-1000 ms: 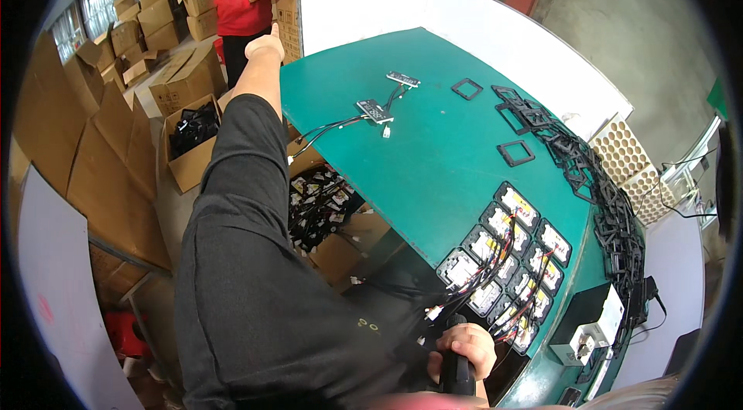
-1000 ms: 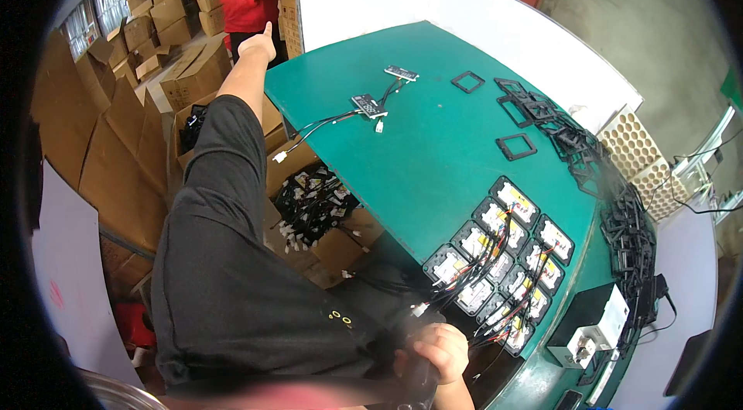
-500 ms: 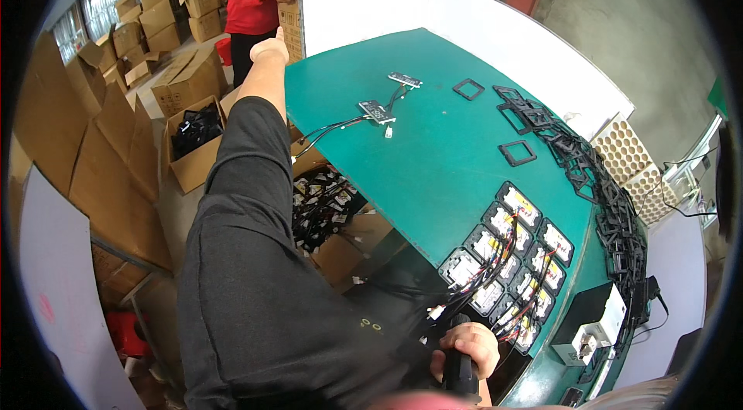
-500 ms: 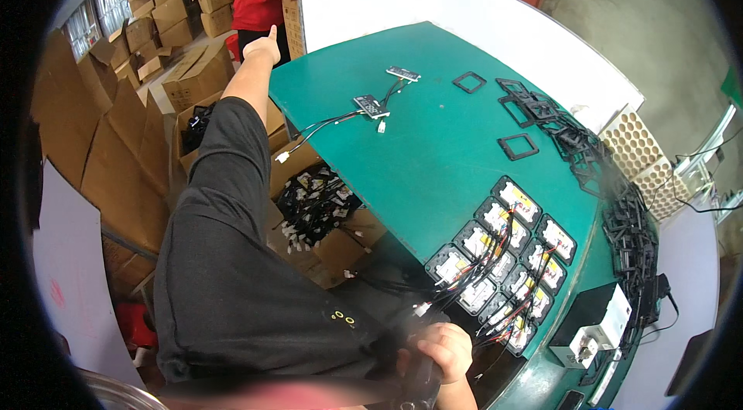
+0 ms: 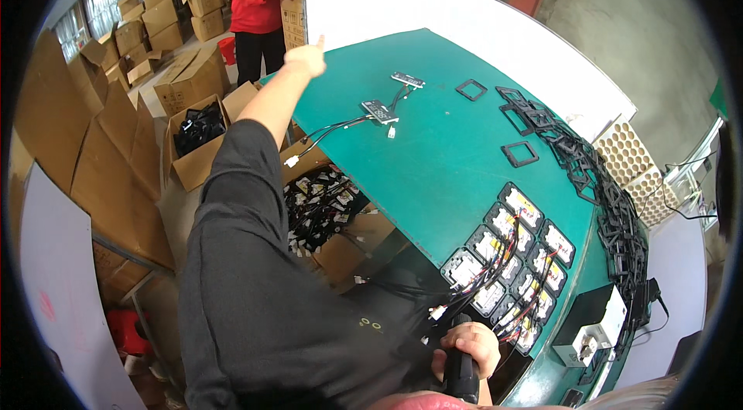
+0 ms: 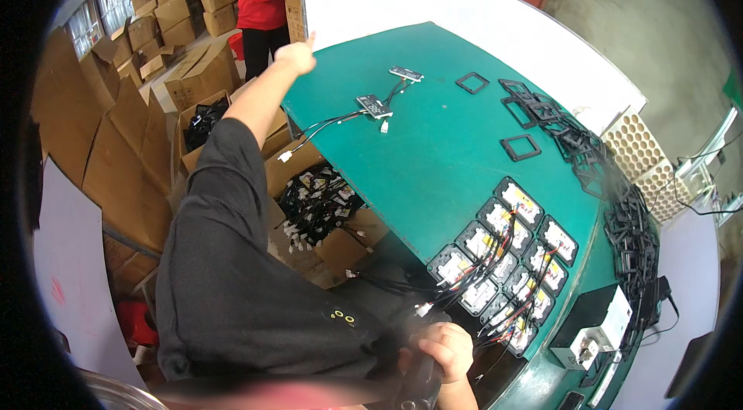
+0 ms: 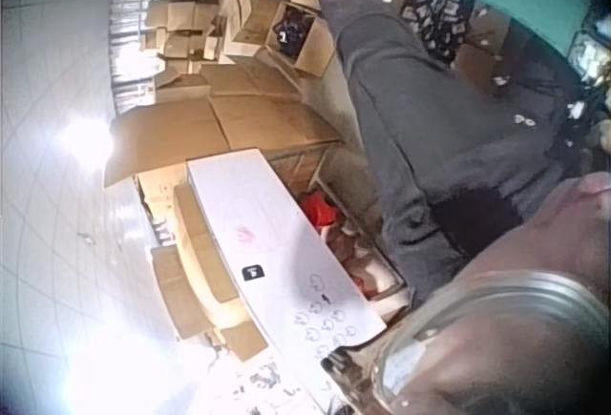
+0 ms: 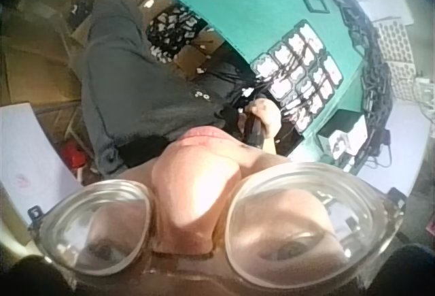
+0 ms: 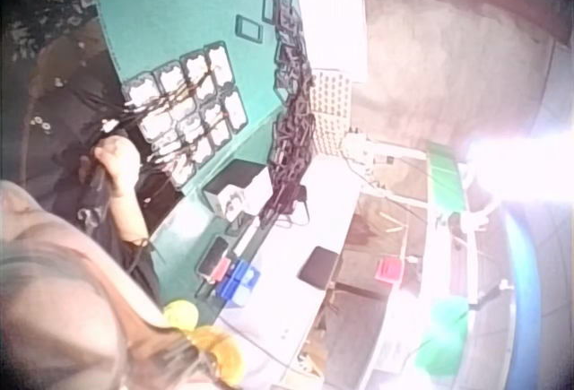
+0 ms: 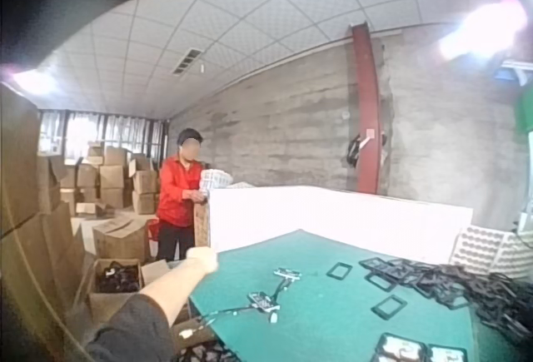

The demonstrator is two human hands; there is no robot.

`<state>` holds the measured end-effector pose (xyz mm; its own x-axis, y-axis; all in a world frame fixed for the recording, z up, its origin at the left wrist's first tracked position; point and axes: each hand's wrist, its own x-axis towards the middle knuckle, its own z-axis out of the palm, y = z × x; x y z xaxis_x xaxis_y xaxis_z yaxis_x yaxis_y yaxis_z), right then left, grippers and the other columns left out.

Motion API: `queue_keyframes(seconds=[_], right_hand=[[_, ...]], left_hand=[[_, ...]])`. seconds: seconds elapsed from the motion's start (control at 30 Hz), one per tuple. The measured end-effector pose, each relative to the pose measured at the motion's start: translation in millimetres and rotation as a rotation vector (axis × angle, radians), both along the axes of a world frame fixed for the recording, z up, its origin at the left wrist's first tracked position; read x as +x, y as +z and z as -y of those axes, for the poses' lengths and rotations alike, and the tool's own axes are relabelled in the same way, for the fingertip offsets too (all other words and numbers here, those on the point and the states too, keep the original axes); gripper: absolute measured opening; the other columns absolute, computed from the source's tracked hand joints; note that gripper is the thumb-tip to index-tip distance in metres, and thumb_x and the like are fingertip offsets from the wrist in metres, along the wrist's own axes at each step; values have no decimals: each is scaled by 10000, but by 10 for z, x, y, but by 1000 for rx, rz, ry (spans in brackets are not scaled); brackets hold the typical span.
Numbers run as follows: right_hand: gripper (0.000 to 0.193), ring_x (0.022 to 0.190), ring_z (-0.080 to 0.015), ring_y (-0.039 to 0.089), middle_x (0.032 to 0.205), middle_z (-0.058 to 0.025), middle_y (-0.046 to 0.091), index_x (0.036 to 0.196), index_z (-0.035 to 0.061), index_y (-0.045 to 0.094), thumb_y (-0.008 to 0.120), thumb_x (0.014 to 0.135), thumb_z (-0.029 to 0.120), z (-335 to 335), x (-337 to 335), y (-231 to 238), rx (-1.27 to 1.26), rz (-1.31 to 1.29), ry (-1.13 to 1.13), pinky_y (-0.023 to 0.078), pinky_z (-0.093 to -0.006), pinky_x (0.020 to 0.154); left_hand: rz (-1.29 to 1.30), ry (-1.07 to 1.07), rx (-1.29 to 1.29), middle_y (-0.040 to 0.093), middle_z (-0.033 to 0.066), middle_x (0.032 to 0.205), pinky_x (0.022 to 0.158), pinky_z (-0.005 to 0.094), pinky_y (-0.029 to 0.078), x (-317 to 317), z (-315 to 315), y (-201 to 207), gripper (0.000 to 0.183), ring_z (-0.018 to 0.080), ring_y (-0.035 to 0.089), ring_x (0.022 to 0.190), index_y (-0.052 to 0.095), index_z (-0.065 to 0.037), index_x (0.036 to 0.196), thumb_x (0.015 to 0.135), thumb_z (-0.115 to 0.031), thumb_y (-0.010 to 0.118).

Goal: The person assembles LED display modules into plastic frames by hand, then secures the components with an electric screwdriver.

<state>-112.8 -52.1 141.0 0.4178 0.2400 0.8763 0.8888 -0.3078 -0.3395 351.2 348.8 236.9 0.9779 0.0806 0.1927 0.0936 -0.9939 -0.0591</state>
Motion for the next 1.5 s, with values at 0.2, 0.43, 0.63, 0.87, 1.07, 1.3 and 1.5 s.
queue_keyframes(seconds=[0.2,0.43,0.63,0.87,1.07,1.3,1.5], right_hand=[[433,572,-197,625,701,-74,595,1062,10,505,698,675,10,-1,81,-33,5,-8,81,518,-304,521],[462,611,-210,594,728,-90,597,1137,38,485,679,717,33,1,-19,-77,26,-101,21,506,-347,614],[502,545,-196,595,678,-75,565,1119,7,465,666,659,10,-114,127,-186,56,-93,109,516,-314,527],[578,576,-212,614,703,-66,581,1177,47,443,685,654,-2,-312,278,-83,-103,-200,226,524,-335,546],[536,518,-196,586,659,-75,587,1136,29,492,696,641,12,-580,324,-16,-40,-151,230,515,-329,506],[541,513,-194,575,641,-72,560,1148,13,496,660,633,-1,-541,330,-112,71,-128,152,505,-321,487],[544,536,-197,590,644,-77,567,1156,-2,497,673,642,-2,-517,383,-54,3,-141,215,522,-327,517]], left_hand=[[129,-424,-137,685,201,847,708,489,544,-986,892,-557,531,374,680,803,427,-134,1354,852,-271,534],[317,-301,-172,676,166,752,610,474,544,-1419,288,-1123,536,341,672,669,444,-194,1375,849,-238,535],[133,850,-565,565,162,1334,1025,450,413,-2018,-2502,-1900,508,304,543,1239,350,-218,1470,979,-353,343],[-395,973,-272,498,49,1435,1048,392,410,-2376,-3111,-2199,596,223,521,1281,135,-236,1551,992,-186,339],[-393,1001,-399,457,37,1468,1059,400,403,-2137,-3196,-2010,668,224,504,1299,86,-280,1550,969,-187,402],[-450,926,-328,439,35,1482,1053,418,413,-1990,-3086,-1948,618,241,503,1298,105,-266,1548,992,-206,369],[-428,951,-307,439,27,1482,1058,423,409,-2050,-3147,-2135,605,238,500,1301,108,-297,1546,1001,-221,361]])
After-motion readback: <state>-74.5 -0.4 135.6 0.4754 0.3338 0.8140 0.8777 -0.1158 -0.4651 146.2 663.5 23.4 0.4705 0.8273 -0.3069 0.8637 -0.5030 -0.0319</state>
